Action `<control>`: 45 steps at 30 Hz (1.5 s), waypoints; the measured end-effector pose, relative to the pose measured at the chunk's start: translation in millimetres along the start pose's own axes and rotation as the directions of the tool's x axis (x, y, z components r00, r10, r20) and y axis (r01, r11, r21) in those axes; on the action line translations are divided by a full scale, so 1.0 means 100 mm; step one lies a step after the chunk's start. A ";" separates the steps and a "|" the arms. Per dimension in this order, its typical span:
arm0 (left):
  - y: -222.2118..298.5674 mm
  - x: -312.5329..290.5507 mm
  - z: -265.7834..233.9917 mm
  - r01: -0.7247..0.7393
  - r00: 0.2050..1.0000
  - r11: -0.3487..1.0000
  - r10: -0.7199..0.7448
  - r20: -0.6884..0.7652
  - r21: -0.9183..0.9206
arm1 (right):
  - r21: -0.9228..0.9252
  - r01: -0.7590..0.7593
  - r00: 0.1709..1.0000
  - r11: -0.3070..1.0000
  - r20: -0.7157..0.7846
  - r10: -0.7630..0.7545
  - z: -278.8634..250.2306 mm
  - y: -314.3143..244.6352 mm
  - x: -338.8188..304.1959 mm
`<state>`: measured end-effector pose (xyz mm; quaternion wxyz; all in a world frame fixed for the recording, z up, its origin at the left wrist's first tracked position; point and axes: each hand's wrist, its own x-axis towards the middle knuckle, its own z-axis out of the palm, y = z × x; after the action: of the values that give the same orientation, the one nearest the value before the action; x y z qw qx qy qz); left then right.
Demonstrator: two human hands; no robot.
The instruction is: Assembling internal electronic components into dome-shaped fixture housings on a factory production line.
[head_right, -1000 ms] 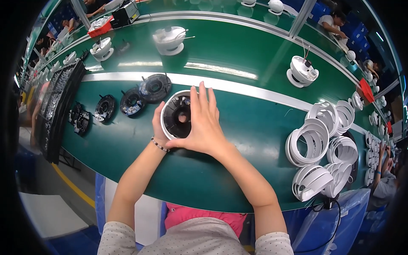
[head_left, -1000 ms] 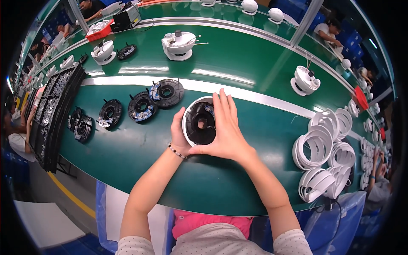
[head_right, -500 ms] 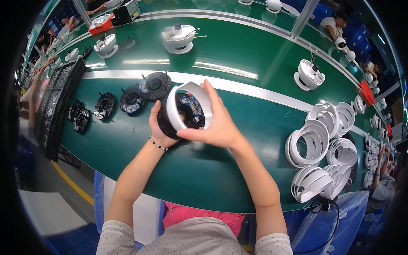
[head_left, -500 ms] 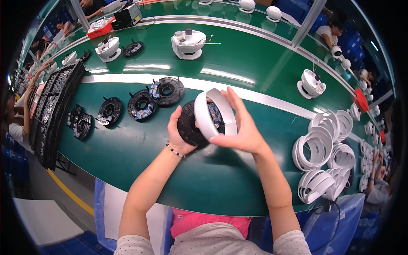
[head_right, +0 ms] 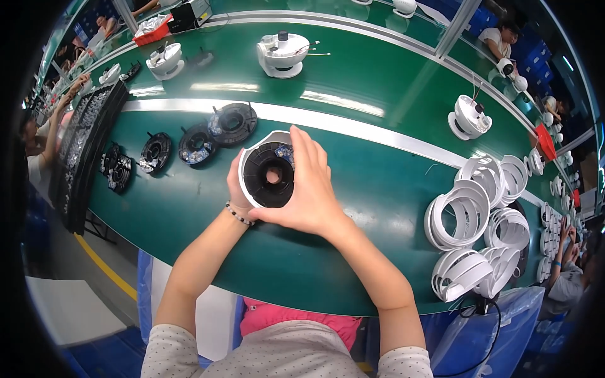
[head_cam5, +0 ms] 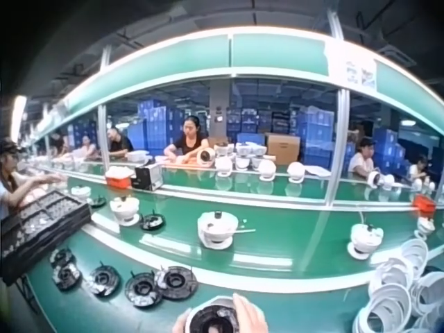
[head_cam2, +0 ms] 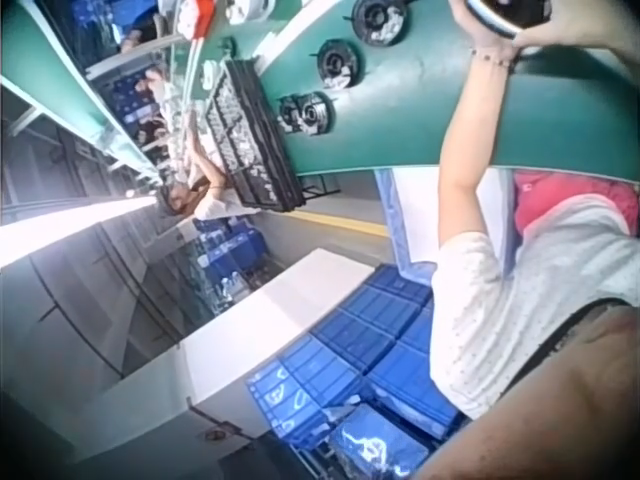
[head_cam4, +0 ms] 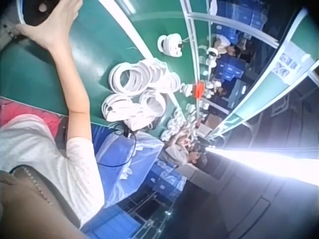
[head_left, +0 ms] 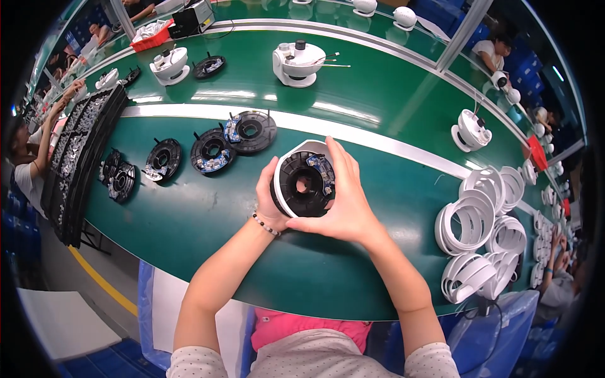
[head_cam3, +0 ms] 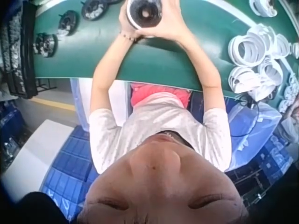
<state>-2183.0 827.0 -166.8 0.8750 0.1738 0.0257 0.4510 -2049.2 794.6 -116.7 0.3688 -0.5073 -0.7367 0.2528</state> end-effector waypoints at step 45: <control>0.03 0.00 -0.01 0.034 0.996 0.991 -0.023 -0.085 0.128 | -0.307 0.065 0.997 0.949 -0.008 -0.070 0.12 0.00 0.03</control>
<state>-2185.1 829.2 -167.1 0.8665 0.2107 0.0939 0.4426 -2059.0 797.4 -122.9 0.3007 -0.5352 -0.7805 0.1180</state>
